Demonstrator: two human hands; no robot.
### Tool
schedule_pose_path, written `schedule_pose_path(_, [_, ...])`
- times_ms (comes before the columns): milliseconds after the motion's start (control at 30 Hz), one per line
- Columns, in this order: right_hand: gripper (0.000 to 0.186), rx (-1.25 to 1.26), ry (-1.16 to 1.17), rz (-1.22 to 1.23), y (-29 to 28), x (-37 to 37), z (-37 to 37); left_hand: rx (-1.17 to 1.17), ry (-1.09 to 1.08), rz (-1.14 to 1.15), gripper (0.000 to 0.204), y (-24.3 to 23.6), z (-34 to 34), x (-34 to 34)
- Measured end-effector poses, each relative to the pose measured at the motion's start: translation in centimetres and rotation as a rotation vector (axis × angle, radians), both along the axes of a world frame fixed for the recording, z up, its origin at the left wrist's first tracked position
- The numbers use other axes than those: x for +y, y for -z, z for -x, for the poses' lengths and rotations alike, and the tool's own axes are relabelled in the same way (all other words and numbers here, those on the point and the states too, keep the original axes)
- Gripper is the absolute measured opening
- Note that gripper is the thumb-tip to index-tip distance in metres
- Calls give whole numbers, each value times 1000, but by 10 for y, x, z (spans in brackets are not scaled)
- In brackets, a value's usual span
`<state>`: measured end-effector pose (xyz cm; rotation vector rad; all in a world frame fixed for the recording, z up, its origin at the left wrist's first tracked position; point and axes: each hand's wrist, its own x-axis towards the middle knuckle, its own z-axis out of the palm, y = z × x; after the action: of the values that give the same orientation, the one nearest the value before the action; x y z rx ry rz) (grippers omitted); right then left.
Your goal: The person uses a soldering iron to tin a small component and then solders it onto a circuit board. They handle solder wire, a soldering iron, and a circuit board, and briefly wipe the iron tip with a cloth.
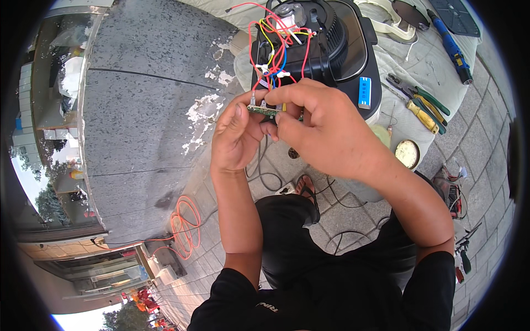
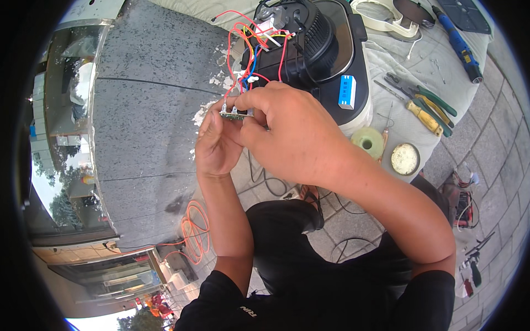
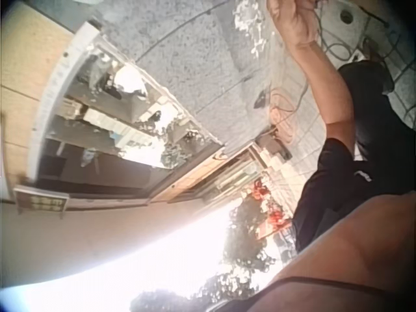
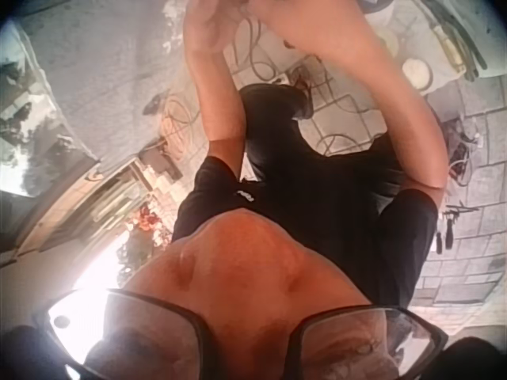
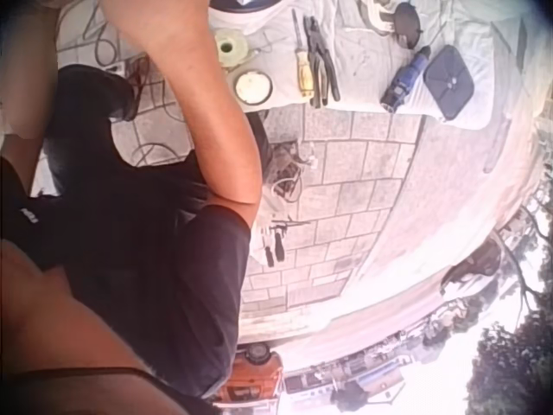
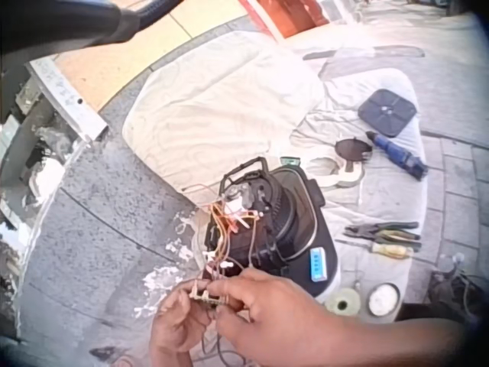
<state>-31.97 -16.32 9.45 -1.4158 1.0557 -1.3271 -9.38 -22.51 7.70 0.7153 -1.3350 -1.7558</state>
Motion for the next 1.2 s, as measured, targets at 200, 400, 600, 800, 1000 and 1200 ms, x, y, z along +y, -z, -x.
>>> schedule_pose_path(200, [31,-110,-83,-92,4,-4,1,9,15,20,45,1,-3,-1])
schedule_pose_path(400, [31,-162,-95,-115,8,-5,0,11,0,28,48,-1,-1,2])
schedule_pose_path(600, [32,-221,-127,-141,11,-6,-1,-9,33,34,50,0,-5,0])
schedule_pose_path(800, [31,-247,-140,-144,12,-6,-2,25,75,34,48,0,-6,-1])
schedule_pose_path(1000, [30,-248,-129,-121,12,-5,-2,85,108,28,46,4,-9,-4])
schedule_pose_path(1200, [29,-312,-132,-135,19,-7,-6,75,104,21,47,1,-7,-3])
